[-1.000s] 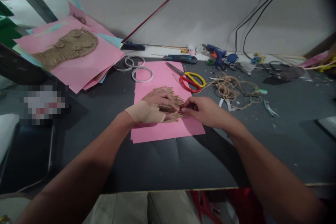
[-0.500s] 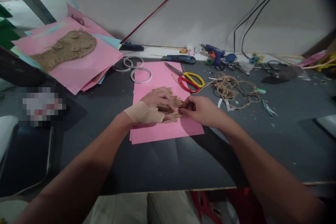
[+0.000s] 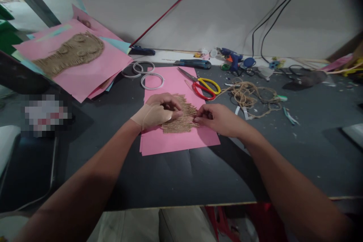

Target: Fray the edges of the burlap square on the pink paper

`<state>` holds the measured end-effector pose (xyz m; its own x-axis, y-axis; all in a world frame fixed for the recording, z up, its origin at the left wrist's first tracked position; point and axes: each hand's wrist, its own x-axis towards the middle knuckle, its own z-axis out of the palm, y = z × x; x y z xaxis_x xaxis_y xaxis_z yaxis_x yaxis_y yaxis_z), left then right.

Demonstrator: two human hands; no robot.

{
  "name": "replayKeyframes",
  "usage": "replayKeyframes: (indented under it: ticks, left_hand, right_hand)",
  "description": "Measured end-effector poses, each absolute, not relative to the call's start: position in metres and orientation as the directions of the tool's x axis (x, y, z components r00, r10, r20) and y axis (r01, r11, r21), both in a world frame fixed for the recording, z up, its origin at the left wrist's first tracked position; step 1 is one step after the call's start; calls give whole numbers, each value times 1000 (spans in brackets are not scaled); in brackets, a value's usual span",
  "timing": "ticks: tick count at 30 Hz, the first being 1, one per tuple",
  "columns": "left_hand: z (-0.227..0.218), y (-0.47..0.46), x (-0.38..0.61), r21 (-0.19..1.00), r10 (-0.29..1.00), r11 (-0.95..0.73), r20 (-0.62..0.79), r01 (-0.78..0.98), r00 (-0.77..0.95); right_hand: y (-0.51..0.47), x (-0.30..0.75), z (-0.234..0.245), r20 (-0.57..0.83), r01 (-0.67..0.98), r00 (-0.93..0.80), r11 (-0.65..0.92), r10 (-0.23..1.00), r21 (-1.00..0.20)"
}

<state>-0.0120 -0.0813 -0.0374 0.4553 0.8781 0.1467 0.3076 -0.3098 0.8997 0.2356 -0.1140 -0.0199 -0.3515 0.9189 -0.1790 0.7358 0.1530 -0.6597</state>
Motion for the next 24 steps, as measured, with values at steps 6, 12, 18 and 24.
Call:
replayKeyframes:
  ticks: [6, 12, 18, 24]
  left_hand:
    - [-40, -78, -10, 836, 790, -443, 192, 325, 583]
    - [-42, -77, -10, 807, 776, -484, 217, 338, 592]
    - [-49, -72, -11, 795, 726, -537, 268, 280, 633]
    - [-51, -69, -11, 777, 705, -561, 268, 285, 657]
  right_hand:
    - [-114, 236, -18, -156, 770, -338, 177, 928, -613]
    - [-114, 240, -11, -185, 715, -436, 213, 881, -666]
    - [-116, 240, -12, -176, 698, -503, 277, 847, -660]
    - [-117, 236, -12, -195, 723, -465, 243, 864, -647]
